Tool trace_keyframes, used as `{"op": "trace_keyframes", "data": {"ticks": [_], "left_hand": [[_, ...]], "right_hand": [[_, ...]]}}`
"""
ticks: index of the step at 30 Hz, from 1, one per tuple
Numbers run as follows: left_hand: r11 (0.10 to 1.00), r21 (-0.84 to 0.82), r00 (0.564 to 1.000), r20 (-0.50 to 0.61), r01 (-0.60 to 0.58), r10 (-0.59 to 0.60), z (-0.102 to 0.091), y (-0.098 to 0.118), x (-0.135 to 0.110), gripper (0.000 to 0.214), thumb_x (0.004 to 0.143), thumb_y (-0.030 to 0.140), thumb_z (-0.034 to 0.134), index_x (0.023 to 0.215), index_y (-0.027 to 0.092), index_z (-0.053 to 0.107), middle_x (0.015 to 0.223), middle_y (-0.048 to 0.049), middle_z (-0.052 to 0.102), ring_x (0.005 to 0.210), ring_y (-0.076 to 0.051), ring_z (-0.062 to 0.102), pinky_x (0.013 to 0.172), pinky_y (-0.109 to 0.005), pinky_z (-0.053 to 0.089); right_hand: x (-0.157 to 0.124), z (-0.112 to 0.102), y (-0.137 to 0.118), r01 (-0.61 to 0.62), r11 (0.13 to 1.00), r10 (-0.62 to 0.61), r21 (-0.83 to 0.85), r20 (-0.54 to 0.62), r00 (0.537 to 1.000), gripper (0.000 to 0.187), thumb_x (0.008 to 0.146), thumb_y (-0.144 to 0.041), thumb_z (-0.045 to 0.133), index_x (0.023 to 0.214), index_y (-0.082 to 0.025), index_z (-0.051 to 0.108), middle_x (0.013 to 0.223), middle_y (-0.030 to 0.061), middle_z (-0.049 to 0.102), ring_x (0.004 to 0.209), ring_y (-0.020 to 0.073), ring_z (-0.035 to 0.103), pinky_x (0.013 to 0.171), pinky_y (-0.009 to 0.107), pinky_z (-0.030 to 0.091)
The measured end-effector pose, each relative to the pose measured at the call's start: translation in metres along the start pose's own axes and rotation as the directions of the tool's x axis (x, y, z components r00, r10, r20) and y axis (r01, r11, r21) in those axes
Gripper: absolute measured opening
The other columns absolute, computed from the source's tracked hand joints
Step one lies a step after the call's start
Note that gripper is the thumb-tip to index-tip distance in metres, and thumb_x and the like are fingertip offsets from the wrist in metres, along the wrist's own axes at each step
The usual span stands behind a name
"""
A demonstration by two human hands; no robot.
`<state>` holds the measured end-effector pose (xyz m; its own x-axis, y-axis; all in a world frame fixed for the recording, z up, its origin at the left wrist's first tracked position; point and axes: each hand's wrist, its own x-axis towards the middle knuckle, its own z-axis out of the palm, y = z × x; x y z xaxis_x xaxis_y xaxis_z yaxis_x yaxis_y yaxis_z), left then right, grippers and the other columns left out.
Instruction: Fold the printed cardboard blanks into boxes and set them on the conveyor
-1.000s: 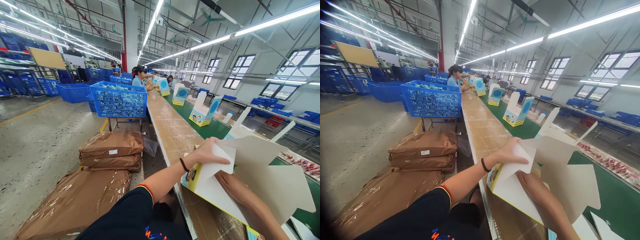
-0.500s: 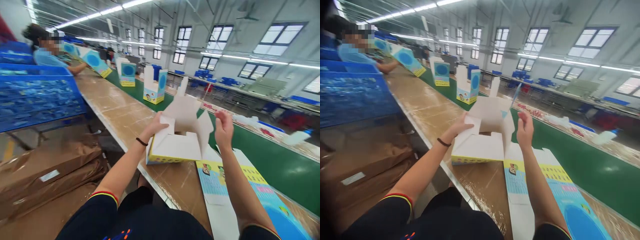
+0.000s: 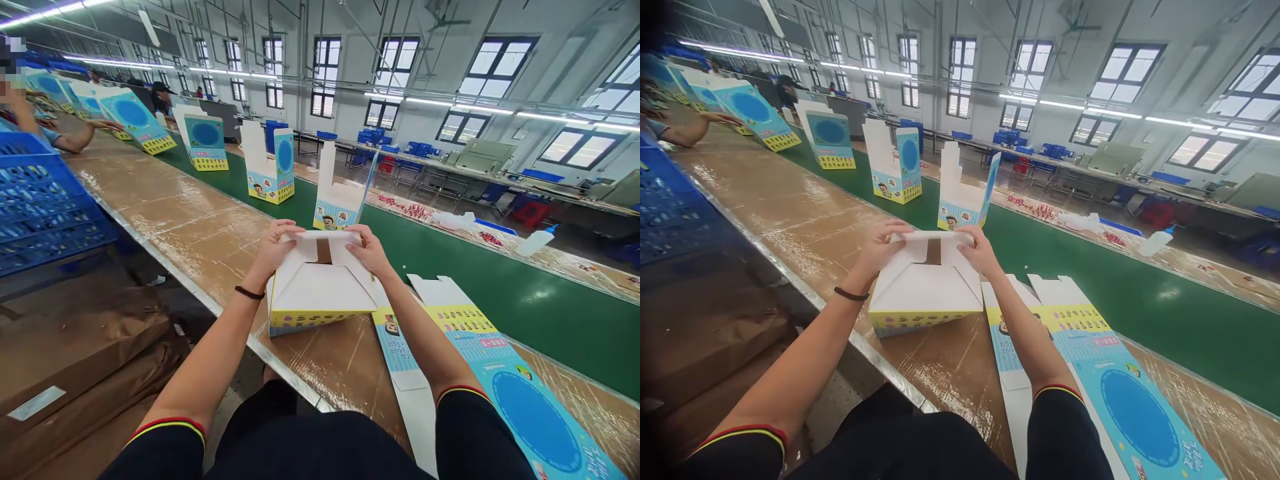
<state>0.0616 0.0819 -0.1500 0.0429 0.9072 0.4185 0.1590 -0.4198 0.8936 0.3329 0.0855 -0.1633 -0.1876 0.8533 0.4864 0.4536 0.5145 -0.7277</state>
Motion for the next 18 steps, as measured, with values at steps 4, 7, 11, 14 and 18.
{"op": "trace_keyframes", "data": {"ticks": [4,7,11,14,18], "left_hand": [[0.973,0.225,0.994,0.105,-0.052,0.029,-0.002,0.006,-0.003,0.018,0.069,0.029,0.056,0.065,0.023,0.073,0.119,-0.0073,0.067,0.127,-0.031,0.059,0.120,-0.049,0.043],[0.921,0.381,0.975,0.220,-0.075,-0.011,-0.003,0.012,-0.002,0.016,0.070,0.032,0.060,0.072,0.022,0.073,0.124,-0.0083,0.064,0.130,-0.033,0.057,0.123,-0.050,0.039],[0.805,0.560,0.912,0.407,-0.197,-0.060,-0.002,0.016,0.008,0.056,0.067,0.045,0.074,0.118,0.022,0.073,0.140,-0.0125,0.058,0.141,-0.038,0.047,0.125,-0.051,0.034],[0.697,0.668,0.873,0.472,-0.262,-0.124,0.000,0.016,0.014,0.090,0.064,0.050,0.080,0.147,0.023,0.057,0.149,-0.0156,0.055,0.143,-0.041,0.042,0.123,-0.053,0.034],[0.585,0.752,0.859,0.482,-0.304,-0.174,0.003,0.018,0.013,0.103,0.063,0.051,0.083,0.157,0.025,0.048,0.153,-0.0180,0.053,0.143,-0.045,0.041,0.123,-0.059,0.029]], "right_hand": [[-0.003,0.005,-0.004,-0.007,0.987,0.013,0.161,-0.032,0.999,0.025,0.087,-0.038,0.056,0.080,-0.026,0.077,0.121,0.0073,0.074,0.130,0.0290,0.061,0.119,0.047,0.041],[-0.003,0.004,-0.011,-0.073,0.997,0.071,0.029,0.070,0.995,0.034,0.085,-0.048,0.068,0.108,-0.025,0.078,0.139,0.0085,0.067,0.139,0.0312,0.054,0.121,0.048,0.039],[0.002,0.004,-0.027,-0.122,0.939,0.182,-0.322,0.164,0.970,0.085,0.074,-0.045,0.083,0.152,-0.027,0.055,0.161,0.0126,0.047,0.150,0.0377,0.040,0.124,0.057,0.035],[0.005,0.009,-0.039,-0.143,0.846,0.268,-0.513,0.177,0.947,0.085,0.077,-0.042,0.082,0.154,-0.026,0.052,0.161,0.0161,0.044,0.147,0.0416,0.041,0.119,0.062,0.038],[0.008,0.016,-0.045,-0.136,0.794,0.288,-0.592,0.170,0.942,0.079,0.078,-0.042,0.085,0.150,-0.032,0.054,0.157,0.0149,0.048,0.140,0.0436,0.047,0.113,0.065,0.042]]}}
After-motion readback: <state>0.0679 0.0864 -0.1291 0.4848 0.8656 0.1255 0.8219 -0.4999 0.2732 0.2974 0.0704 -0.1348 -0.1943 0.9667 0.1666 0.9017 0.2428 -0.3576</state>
